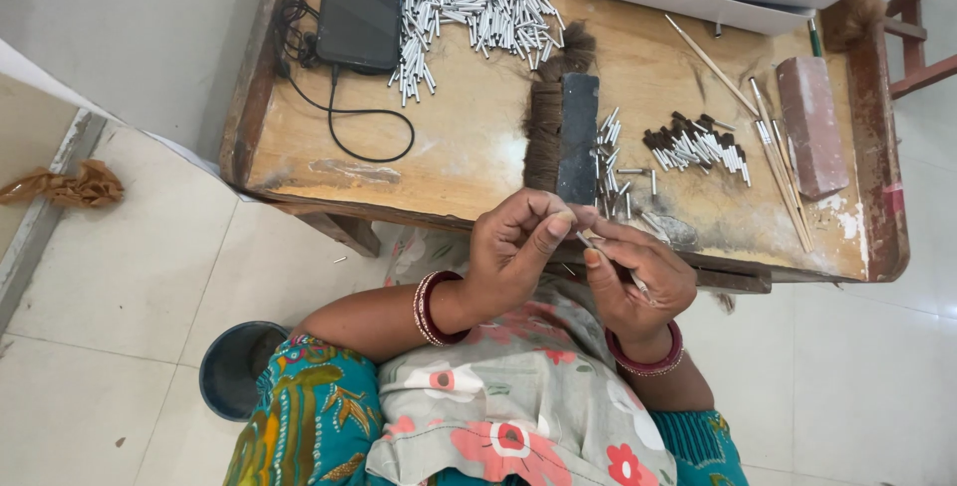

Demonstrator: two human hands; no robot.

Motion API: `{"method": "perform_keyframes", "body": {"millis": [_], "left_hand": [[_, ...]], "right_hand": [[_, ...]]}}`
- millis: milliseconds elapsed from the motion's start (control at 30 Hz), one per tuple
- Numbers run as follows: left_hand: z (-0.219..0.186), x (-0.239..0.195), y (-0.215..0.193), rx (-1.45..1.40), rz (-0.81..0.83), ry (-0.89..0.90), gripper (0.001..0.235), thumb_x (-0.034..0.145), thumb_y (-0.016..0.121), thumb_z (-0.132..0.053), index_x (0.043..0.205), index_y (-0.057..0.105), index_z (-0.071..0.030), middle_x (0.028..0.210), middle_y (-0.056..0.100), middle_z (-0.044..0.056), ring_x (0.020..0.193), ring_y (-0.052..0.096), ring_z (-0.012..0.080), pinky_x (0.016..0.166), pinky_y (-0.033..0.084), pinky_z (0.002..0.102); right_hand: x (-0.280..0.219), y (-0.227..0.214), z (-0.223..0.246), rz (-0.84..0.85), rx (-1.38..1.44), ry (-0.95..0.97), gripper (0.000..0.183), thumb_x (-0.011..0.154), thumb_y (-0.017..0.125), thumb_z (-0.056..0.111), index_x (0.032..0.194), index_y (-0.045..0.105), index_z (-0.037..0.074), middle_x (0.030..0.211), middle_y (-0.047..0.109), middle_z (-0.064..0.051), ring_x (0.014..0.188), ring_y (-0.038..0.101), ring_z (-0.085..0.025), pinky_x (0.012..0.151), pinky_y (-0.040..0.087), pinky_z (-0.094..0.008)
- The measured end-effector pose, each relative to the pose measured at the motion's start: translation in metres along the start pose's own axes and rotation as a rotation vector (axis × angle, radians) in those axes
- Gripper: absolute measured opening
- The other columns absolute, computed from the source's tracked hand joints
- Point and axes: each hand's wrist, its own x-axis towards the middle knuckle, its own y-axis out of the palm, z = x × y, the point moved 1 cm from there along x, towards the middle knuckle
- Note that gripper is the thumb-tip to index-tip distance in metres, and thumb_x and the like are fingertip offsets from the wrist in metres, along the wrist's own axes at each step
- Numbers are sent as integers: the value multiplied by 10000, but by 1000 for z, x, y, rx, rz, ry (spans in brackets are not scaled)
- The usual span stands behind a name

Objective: The person sits at a workbench assembling small brushes. They pick up a metal ferrule, insert a tuft of bristle hair into it, press and shape the tuft, and place the finished brush aside, repeating the process with components from piles on the table and placing completed brushes into a box.

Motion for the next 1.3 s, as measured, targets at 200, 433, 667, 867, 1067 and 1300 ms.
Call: {"method": "perform_keyframes", "body": {"millis": [200, 433, 667, 867, 1067, 1300], "left_hand": [[-6, 11, -2, 114, 105, 27, 128, 1023, 692, -53, 966, 708, 59, 1519, 545, 265, 1453, 509, 227, 1244, 408, 401], [1, 12, -15, 135, 140, -19, 167, 1088, 666, -55, 958, 699, 46, 1237, 704, 219, 1418, 547, 180, 1231, 456, 370], [-26, 37, -5, 455, 20, -1, 377, 972, 703, -130, 1323, 626, -16, 1545, 496, 195, 1328, 582, 235, 1069, 538, 367], [-17, 54, -33, 763, -168, 384, 223, 1046, 698, -98, 1258, 698, -26, 1483, 577, 201, 1401, 595, 308, 1204, 488, 409], [-26, 52, -23, 761, -144, 406, 172, 1037, 696, -107, 1188, 708, -26, 1434, 603, 209, 1340, 628, 317, 1157, 505, 396], [7, 38, -9, 415, 133, -29, 161, 1009, 707, -120, 1083, 768, 9, 1123, 781, 178, 1004, 730, 148, 862, 593, 304]], "right_hand": [[-1, -1, 2, 14, -201, -140, 115, 933, 785, 73, 944, 708, -12, 1022, 752, -175, 921, 774, -264, 801, 618, -323], [2, -3, 4, 578, -81, 101, 172, 820, 797, 94, 946, 743, -9, 909, 759, -145, 769, 746, -223, 633, 587, -311], [27, -40, -41, 135, -391, 279, 63, 947, 785, 95, 996, 777, 55, 870, 757, -82, 608, 633, -130, 544, 467, -283], [52, -62, -81, 243, -747, 257, 176, 914, 823, 218, 1003, 781, 72, 983, 726, -150, 849, 695, -337, 731, 536, -421], [37, -48, -91, 277, -809, 277, 142, 962, 755, 171, 1037, 724, 54, 978, 718, -152, 867, 679, -360, 728, 523, -451], [16, -31, -28, 39, 15, 112, 151, 933, 810, 28, 1012, 687, -9, 968, 716, -123, 757, 640, -121, 654, 492, -215]]}}
